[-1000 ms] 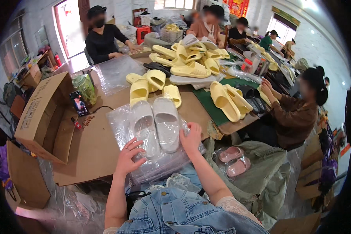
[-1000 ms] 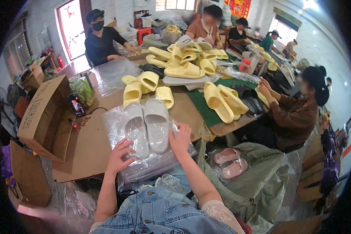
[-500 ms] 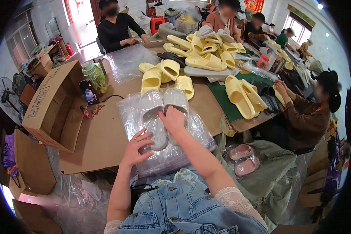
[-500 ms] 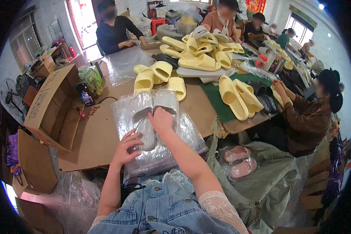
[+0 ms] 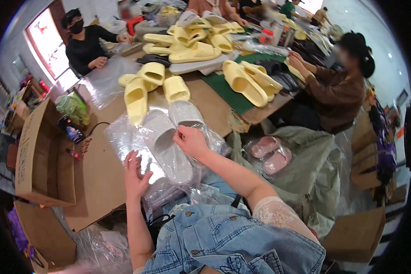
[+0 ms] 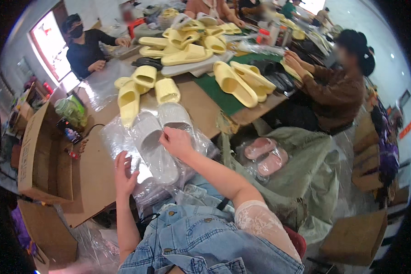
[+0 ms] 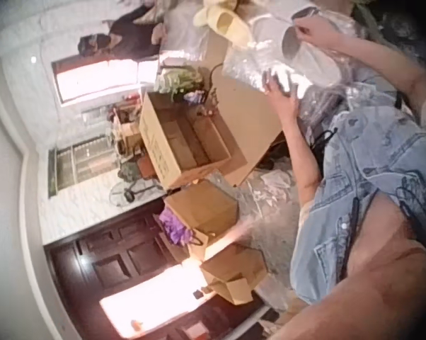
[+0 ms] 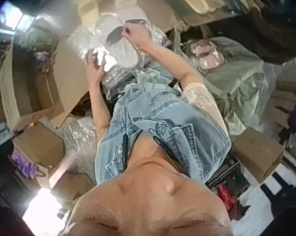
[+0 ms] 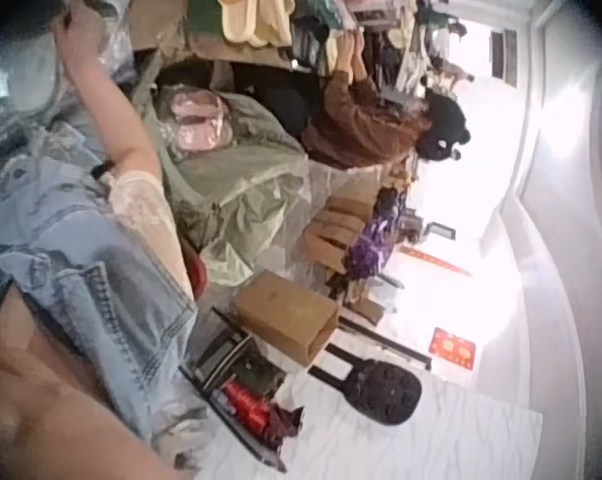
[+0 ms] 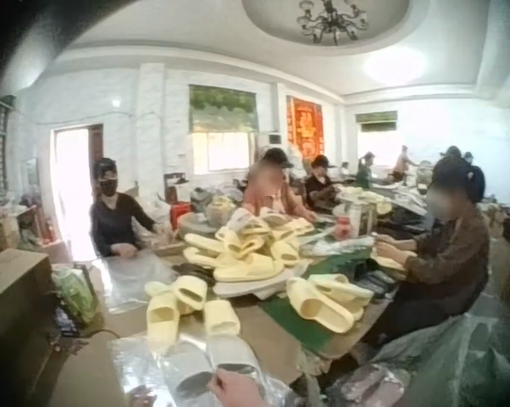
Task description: The person wraps pairs of slippers in clear plastic bags at a workbench. They pick up pairs of yellow, white, and pink slippers, place them into plastic bags, and seal the bags. The wrapped slippers are then placed into a large green sack on the floor.
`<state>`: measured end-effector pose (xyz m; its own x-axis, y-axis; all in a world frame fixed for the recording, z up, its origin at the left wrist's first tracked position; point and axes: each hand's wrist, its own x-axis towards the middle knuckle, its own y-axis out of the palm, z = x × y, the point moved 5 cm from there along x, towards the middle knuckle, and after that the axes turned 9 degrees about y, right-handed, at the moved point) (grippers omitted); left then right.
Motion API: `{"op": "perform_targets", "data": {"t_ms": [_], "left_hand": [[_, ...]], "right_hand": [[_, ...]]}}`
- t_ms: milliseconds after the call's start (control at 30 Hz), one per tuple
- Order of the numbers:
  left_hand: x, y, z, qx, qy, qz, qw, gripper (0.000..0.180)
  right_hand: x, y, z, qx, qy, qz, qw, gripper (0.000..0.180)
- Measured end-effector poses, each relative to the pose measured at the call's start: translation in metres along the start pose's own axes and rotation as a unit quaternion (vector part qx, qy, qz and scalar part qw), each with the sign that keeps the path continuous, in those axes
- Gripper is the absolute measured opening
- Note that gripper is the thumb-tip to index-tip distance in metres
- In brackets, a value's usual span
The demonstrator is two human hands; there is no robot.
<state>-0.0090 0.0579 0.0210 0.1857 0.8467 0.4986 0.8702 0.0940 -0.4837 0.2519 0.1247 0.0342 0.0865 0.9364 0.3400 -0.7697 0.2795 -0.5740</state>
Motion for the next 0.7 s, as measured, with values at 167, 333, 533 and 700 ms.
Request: {"op": "perform_targets", "data": {"t_ms": [167,333,533,700], "left_hand": [[0.001,0.002,-0.008,0.093,0.010,0.047,0.994,0.060],[0.004,0.006,-0.017,0.160,0.062,0.055,0.984,0.047],[0.004,0.008,-0.017,0.163,0.059,0.058,0.983,0.041],[0.005,0.009,-0.022,0.188,0.066,0.065,0.978,0.036]], "right_hand": [[-0.039,-0.072,-0.050,0.003,0.062,0.025,0.998,0.022],[-0.079,-0.156,-0.103,-0.049,0.030,0.048,0.997,0.018],[-0.156,-0.235,-0.173,-0.117,0.113,0.123,0.979,0.013],[-0.206,-0.267,-0.283,-0.144,0.261,0.080,0.951,0.022]]}}
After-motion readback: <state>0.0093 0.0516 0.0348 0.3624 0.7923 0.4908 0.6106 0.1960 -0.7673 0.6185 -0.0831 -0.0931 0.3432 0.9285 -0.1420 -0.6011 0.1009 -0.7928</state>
